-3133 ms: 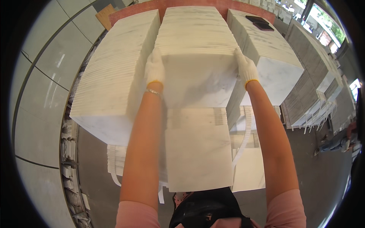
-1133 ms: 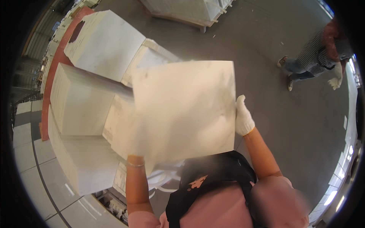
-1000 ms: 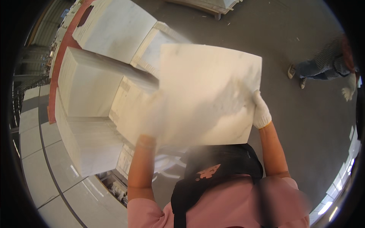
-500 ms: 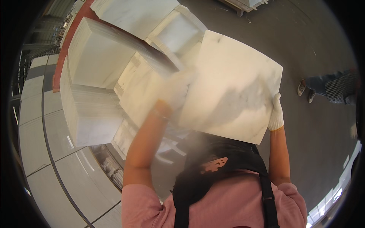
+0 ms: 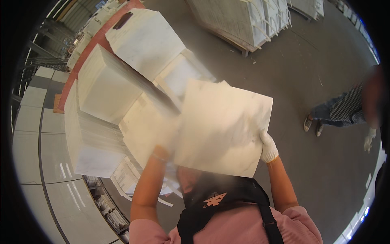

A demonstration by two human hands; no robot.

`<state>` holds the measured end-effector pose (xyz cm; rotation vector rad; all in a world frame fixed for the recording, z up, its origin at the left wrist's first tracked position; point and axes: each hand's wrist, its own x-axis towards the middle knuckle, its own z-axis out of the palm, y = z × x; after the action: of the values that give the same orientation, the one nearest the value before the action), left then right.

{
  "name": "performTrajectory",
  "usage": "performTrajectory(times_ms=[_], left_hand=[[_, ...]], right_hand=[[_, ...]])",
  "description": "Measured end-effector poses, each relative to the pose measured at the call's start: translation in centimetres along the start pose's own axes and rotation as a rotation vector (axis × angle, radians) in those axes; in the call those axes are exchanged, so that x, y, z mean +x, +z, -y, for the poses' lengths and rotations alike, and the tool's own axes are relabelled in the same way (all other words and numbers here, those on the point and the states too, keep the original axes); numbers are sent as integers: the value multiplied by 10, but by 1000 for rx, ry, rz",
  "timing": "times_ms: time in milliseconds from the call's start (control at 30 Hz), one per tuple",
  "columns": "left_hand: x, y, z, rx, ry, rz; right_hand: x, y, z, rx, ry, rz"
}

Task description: The person repeatedly picks up white rectangular tiles from a stack and places them onto a growing floor layout. They handle the tiles one at a time, aligning each piece with adjacent tiles already laid out on the floor.

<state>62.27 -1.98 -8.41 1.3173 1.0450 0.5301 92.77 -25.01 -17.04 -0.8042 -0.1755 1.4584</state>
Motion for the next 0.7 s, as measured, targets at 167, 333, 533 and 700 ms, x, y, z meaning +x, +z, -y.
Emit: performTrajectory(times_ms=[167, 333, 533, 700], left_hand=[[4, -24, -28, 339, 1, -170], [-8, -54, -58, 698, 248, -354], [-52, -119, -16, 858, 219, -443], [-137, -171, 64, 1037, -53, -490]], right_hand=[[9, 20, -16, -72, 20, 130], [1, 46, -38, -276, 242, 269], [-19, 71, -34, -353, 423, 607], [-15, 85, -66, -493, 592, 650]])
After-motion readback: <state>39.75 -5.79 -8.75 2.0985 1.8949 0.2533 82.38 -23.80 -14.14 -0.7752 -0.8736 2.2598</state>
